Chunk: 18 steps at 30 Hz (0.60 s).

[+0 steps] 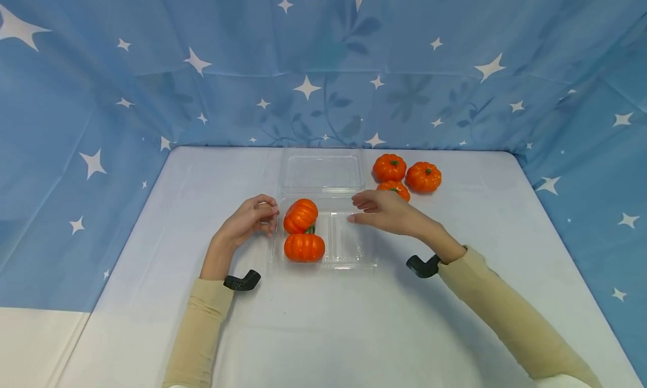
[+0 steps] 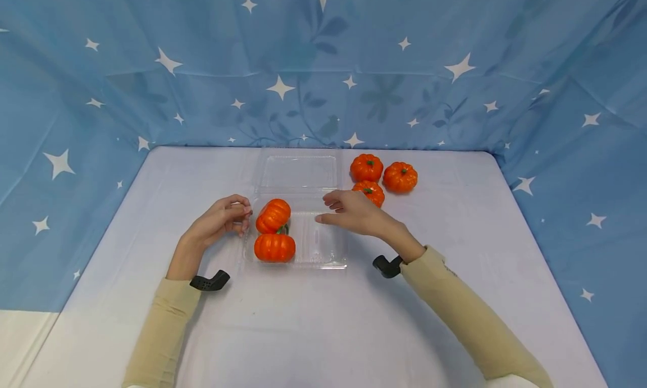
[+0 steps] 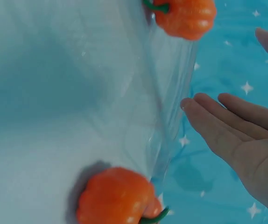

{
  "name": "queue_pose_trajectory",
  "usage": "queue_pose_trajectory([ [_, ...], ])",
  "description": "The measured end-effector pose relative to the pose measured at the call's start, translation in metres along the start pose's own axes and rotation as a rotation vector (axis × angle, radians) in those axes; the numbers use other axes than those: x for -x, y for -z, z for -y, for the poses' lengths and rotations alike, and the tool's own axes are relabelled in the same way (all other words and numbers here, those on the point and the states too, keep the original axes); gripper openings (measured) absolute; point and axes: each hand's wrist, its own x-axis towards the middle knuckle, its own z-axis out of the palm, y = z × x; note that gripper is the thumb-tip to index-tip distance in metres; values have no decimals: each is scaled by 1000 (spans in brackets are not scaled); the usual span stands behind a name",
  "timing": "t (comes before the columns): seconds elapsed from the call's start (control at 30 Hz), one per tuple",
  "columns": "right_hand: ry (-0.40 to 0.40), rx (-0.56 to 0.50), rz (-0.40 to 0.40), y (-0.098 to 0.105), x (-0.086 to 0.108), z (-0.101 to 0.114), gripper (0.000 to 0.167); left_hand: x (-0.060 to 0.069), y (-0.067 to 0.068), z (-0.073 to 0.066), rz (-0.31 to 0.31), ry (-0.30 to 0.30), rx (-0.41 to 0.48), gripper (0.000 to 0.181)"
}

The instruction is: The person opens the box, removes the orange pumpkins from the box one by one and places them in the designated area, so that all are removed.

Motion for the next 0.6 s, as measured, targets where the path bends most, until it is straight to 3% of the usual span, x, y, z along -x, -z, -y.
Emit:
queue_pose_trajectory([
  [0.4,0,82,220,-17,-23,34,66,1,0,-2,-1,-2,-1,11],
  [0.6,0,98,274,-27,-33,43,68,0,0,-1,4,0,5,12],
])
